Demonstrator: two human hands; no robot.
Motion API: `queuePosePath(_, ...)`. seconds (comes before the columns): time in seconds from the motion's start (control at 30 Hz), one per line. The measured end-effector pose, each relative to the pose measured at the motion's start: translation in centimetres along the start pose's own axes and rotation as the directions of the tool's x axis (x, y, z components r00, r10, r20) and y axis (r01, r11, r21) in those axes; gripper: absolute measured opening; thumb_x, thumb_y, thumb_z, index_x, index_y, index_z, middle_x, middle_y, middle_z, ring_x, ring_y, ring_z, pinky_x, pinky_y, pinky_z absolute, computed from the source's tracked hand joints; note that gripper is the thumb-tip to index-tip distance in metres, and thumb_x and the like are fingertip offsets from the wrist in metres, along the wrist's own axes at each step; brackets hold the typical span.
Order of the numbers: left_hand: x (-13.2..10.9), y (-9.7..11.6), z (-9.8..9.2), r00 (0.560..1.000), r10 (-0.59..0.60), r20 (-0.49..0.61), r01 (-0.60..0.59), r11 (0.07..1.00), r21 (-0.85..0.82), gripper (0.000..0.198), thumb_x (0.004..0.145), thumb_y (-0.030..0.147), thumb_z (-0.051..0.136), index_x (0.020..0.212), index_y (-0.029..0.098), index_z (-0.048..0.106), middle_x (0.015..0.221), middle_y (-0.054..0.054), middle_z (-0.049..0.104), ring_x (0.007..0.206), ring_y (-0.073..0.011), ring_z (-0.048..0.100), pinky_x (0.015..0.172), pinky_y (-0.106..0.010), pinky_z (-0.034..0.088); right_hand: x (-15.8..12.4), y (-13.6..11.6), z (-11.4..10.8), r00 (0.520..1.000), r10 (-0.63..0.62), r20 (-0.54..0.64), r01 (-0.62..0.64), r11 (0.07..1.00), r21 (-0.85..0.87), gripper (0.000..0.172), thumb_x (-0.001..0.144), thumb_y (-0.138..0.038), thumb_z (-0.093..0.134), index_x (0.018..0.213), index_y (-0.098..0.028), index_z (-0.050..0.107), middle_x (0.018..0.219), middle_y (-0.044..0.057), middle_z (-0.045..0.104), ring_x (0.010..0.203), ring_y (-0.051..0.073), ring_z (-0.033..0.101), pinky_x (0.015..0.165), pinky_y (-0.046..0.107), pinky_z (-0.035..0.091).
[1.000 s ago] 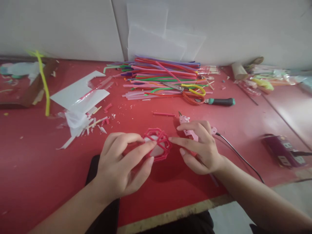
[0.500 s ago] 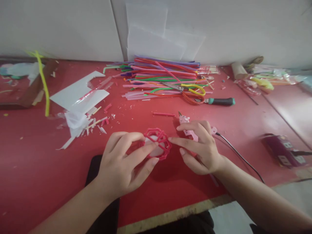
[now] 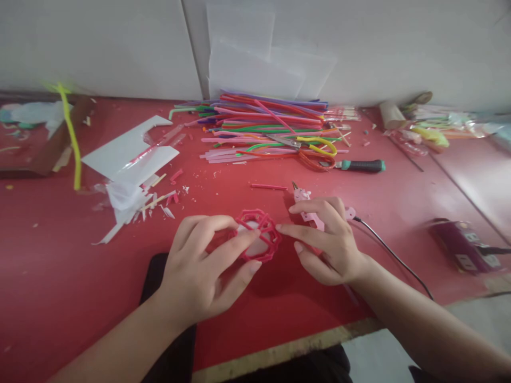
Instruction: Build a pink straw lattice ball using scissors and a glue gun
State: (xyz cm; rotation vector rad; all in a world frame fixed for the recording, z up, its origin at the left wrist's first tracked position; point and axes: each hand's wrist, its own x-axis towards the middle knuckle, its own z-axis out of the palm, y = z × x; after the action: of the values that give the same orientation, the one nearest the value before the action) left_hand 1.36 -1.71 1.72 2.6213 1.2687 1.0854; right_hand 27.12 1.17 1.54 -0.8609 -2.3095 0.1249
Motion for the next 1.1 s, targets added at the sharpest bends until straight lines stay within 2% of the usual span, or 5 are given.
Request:
queuePosePath(0.17, -0.1, -0.2, 0.1, 0.994, -0.108, -0.011, 0.106, 0.989, -0.098, 0.065, 0.084, 0.028, 0.065, 0.144, 0.016, 0.042, 0.124, -0.016, 0.06, 0.111, -0.0312, 0.059, 0.097, -0.049, 0.047, 0.2, -0.1, -0.1, 0.999, -0.019, -0.034, 0.019, 1.0, 0.004, 0.025, 0.084, -0.019, 0.058, 0.107, -0.019, 0.067, 0.111, 0.009, 0.057, 0.097, 0.024, 0.054, 0.084, 0.044, 0.043)
queuePosePath(0.33, -0.7, -0.7, 0.5, 0.942, -0.275, 0.194, 0.322, 0.903, -0.285, 0.079, 0.091, 0.033, 0.059, 0.156, 0.019, 0.016, 0.146, -0.019, 0.05, 0.134, -0.034, 0.051, 0.111, -0.057, 0.041, 0.0, -0.4, 0.6, 0.998, -0.06, -0.03, 0.06, 0.998, -0.006, 0.034, 0.081, -0.041, 0.074, 0.105, -0.02, 0.059, 0.102, 0.007, 0.059, 0.091, 0.023, 0.057, 0.083, 0.043, 0.045)
queuePosePath(0.63, -0.4, -0.8, 0.5, 0.923, -0.354, 0.153, 0.385, 0.873, -0.3, 0.06, 0.094, 0.04, 0.054, 0.147, 0.019, 0.035, 0.129, -0.016, 0.064, 0.117, -0.0286, 0.066, 0.097, -0.046, 0.056, 0.4, -0.4, 1.2, 0.999, 0.01, -0.045, -0.01, 1.0, -0.015, 0.039, 0.082, -0.022, 0.068, 0.116, -0.019, 0.05, 0.104, 0.01, 0.064, 0.097, 0.025, 0.06, 0.086, 0.041, 0.045)
queuePosePath(0.87, 0.0, -0.6, 0.3, 0.881, -0.46, 0.108, 0.472, 0.846, -0.25, 0.035, 0.096, 0.042, 0.05, 0.124, 0.021, 0.053, 0.09, -0.004, 0.072, 0.07, -0.0165, 0.068, 0.062, -0.03, 0.056, 0.1, 0.4, 1.4, 0.984, 0.143, -0.103, -0.155, 0.981, -0.114, 0.033, 0.08, -0.012, 0.063, 0.111, -0.021, 0.054, 0.102, 0.009, 0.064, 0.099, 0.027, 0.06, 0.085, 0.043, 0.044)
queuePosePath(1.1, -0.3, -0.9, 0.8, 0.916, -0.344, 0.205, 0.395, 0.859, -0.325, 0.051, 0.092, 0.028, 0.057, 0.141, 0.023, 0.042, 0.139, -0.015, 0.059, 0.127, -0.0289, 0.059, 0.105, -0.049, 0.051, 0.2, 0.3, 0.3, 0.991, 0.127, -0.044, -0.124, 0.99, 0.068, 0.03, 0.071, -0.007, 0.053, 0.097, -0.02, 0.055, 0.09, 0.007, 0.061, 0.085, 0.024, 0.056, 0.077, 0.042, 0.046)
